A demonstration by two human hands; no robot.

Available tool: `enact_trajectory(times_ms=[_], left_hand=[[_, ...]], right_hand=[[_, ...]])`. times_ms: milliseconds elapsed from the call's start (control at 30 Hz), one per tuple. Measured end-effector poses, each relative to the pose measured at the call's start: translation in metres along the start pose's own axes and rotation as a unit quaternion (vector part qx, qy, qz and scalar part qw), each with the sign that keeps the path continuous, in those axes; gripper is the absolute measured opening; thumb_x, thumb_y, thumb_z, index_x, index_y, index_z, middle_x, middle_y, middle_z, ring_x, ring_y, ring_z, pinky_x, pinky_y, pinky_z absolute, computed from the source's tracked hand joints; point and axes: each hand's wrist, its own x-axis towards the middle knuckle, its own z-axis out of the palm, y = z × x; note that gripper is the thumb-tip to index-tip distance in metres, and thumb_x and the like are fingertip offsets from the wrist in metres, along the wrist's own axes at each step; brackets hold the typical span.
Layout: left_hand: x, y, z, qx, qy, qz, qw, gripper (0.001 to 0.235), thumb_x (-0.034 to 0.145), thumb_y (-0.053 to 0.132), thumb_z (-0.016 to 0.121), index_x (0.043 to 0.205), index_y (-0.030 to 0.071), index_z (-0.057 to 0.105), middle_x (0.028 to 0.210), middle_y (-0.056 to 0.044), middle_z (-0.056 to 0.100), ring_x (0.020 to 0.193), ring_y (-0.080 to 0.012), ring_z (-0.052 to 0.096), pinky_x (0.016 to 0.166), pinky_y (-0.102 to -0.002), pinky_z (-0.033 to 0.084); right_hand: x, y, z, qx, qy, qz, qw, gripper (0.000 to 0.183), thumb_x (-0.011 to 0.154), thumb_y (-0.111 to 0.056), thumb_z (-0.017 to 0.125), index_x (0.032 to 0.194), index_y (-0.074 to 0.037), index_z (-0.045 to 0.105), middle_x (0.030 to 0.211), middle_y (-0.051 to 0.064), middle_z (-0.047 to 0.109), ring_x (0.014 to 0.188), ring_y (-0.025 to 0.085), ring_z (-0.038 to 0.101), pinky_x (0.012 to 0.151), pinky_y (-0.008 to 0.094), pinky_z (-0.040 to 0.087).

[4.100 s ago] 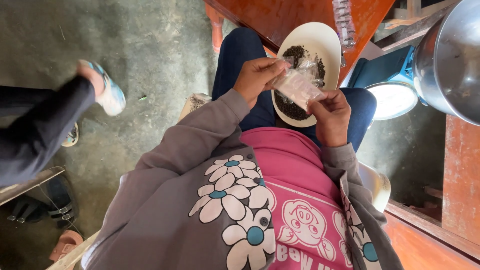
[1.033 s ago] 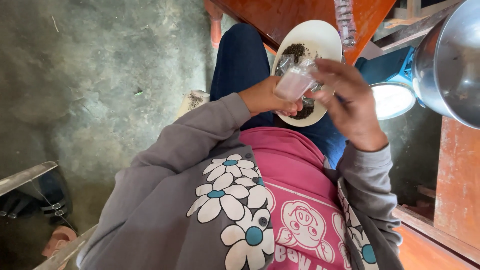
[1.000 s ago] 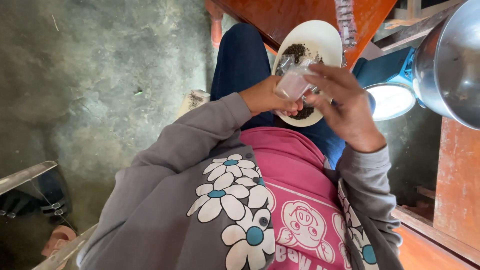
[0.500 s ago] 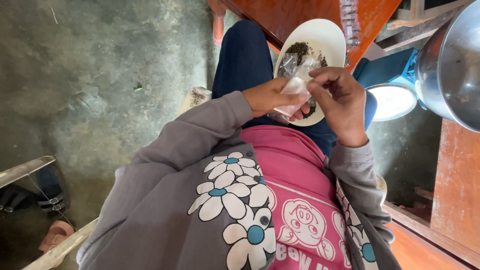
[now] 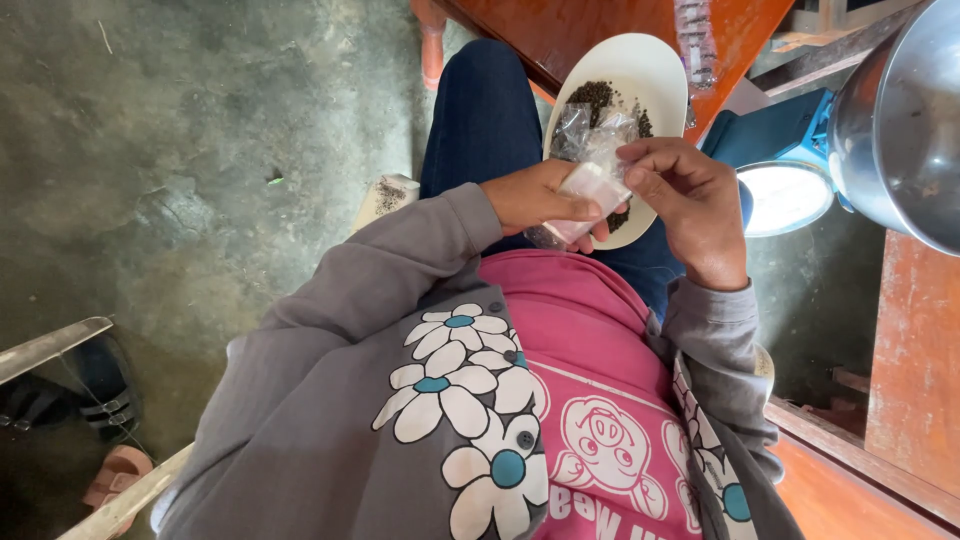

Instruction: A person is manually packing small quantities of dark granular material into small plastic bags from a plate.

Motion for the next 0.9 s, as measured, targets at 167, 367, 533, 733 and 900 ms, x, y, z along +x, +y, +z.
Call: enact_trajectory(times_ms=[167,367,533,733,900], left_hand=[[-0.007,0.008,0.013,-0.048,0.032,-0.004,0.998,0.032,0.098,0.017,0.067,0.120,-0.005,0.057,0.089,-0.029,0.072,0.073,-0.0361,0.077,0.056,-0.046,0.066],[-0.004,-0.012,-0.006,0.010,-0.008,0.004,1.000,0.034,0.090,0.008,0.075,0.118,-0.001,0.058,0.096,-0.028,0.073,0.078,-0.0348,0.076,0.059,-0.045,0.064],[0.002,-0.008,0.001,0.000,-0.009,0.016,1.000,0.035,0.085,0.006,0.073,0.117,-0.006,0.062,0.100,-0.029,0.073,0.085,-0.0317,0.076,0.067,-0.037,0.064],[0.001,0.023,-0.012,-0.009,0.296,-0.071,0.953,0.037,0.094,0.010,0.063,0.127,-0.007,0.063,0.096,-0.020,0.075,0.085,-0.0254,0.075,0.068,-0.029,0.065],[-0.004,0.035,-0.016,-0.103,0.242,0.003,0.965,0.055,0.089,0.043,0.064,0.128,0.004,0.061,0.111,-0.018,0.075,0.102,-0.0293,0.074,0.074,-0.036,0.065]], right_hand=[[0.000,-0.003,-0.001,-0.036,0.017,0.001,0.999,0.008,0.100,0.003,0.072,0.095,0.006,0.067,0.107,0.023,0.067,0.091,0.018,0.061,0.080,0.030,0.049],[-0.003,0.000,-0.002,-0.037,0.046,-0.035,0.998,0.008,0.101,0.004,0.072,0.097,0.007,0.066,0.103,0.023,0.067,0.091,0.020,0.062,0.079,0.030,0.048],[0.002,-0.004,0.005,-0.016,0.044,-0.116,0.992,0.011,0.092,0.009,0.076,0.095,0.013,0.066,0.101,0.030,0.067,0.089,0.032,0.068,0.081,0.038,0.055],[0.000,0.016,-0.033,0.022,0.169,-0.011,0.985,0.011,0.109,-0.004,0.061,0.118,0.003,0.061,0.105,0.018,0.069,0.092,0.024,0.071,0.089,0.033,0.064],[-0.004,0.033,-0.028,0.011,0.184,0.093,0.979,0.008,0.098,0.003,0.065,0.102,-0.003,0.068,0.089,0.010,0.070,0.078,0.015,0.068,0.077,0.023,0.061]])
